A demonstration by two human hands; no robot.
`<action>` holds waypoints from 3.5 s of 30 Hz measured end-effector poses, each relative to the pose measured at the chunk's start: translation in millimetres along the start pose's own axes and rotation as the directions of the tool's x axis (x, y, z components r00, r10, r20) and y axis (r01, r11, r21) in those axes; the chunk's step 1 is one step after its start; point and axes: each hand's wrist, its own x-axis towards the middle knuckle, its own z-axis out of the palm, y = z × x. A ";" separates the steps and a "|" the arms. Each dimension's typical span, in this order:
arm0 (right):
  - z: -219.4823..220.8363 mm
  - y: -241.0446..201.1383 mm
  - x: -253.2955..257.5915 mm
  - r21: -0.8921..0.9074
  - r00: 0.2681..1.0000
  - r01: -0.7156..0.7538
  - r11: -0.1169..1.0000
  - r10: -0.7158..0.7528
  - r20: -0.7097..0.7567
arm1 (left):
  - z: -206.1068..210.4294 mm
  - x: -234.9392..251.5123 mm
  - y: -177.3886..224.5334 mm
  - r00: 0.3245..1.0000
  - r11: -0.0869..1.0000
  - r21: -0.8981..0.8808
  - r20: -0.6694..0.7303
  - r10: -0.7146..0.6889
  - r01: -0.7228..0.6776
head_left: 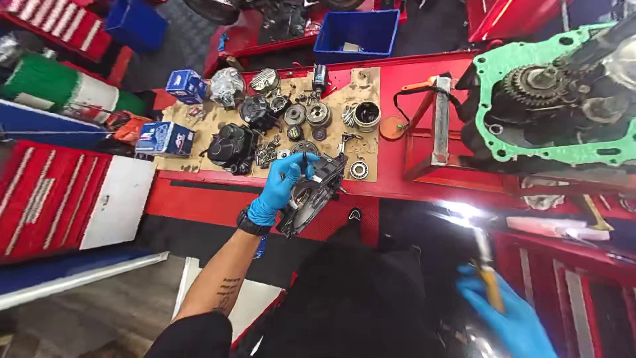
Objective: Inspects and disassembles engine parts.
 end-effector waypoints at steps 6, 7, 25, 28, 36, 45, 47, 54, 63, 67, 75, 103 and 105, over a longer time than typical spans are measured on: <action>85.6 34.9 81.6 -0.247 0.981 -0.013 0.969 0.060 0.184 | 4.7 24.9 -26.7 0.996 1.000 -0.001 0.086 -0.007 0.007; 95.5 34.8 94.2 -0.289 0.977 -0.025 0.957 0.085 0.195 | 4.5 28.5 -28.1 0.996 1.000 -0.011 0.086 -0.014 0.015; 185.1 60.5 200.1 -0.559 0.967 0.064 0.827 0.086 0.238 | 14.1 27.4 -27.2 0.992 0.999 0.022 0.113 -0.049 0.047; 188.8 51.7 199.2 -0.619 0.984 0.057 0.783 0.063 0.169 | 7.5 25.1 -27.9 0.993 0.998 0.002 0.103 -0.059 0.059; 201.8 49.3 205.8 -0.706 0.995 0.056 0.706 0.021 0.100 | -2.4 21.6 -30.5 0.994 0.999 -0.026 0.099 -0.041 0.044; 215.1 48.5 198.9 -0.745 1.000 0.014 0.667 -0.003 0.016 | -7.5 13.0 -32.4 0.996 0.999 -0.040 0.082 -0.023 0.026; 215.1 48.9 198.8 -0.747 1.000 0.014 0.665 0.001 0.019 | -6.9 11.1 -32.4 0.997 0.999 -0.043 0.081 -0.019 0.023; 217.9 50.4 196.7 -0.756 0.996 0.019 0.655 -0.081 -0.046 | -8.6 7.0 -33.8 0.997 0.999 -0.044 0.070 -0.019 0.023; 224.9 51.6 195.5 -0.805 0.982 0.015 0.593 -0.162 -0.101 | -13.3 5.5 -36.0 0.996 0.997 -0.070 0.079 0.030 -0.025; 226.6 42.4 199.1 -0.803 0.986 -0.009 0.596 -0.131 -0.108 | -10.5 1.3 -34.0 0.996 0.998 -0.064 0.080 0.030 -0.025; 224.5 55.2 204.1 -0.791 0.975 0.058 0.609 -0.203 -0.085 | -11.4 1.0 -35.9 0.997 0.997 -0.073 0.071 0.014 -0.008; 213.2 56.4 205.3 -0.805 0.968 0.174 0.567 -0.249 0.034 | -7.0 -13.3 -34.4 0.998 0.998 -0.061 0.059 0.023 -0.020; 207.3 47.7 207.1 -0.780 0.989 0.149 0.608 -0.101 0.111 | -6.4 -15.0 -33.5 0.998 0.999 -0.052 0.061 0.019 -0.016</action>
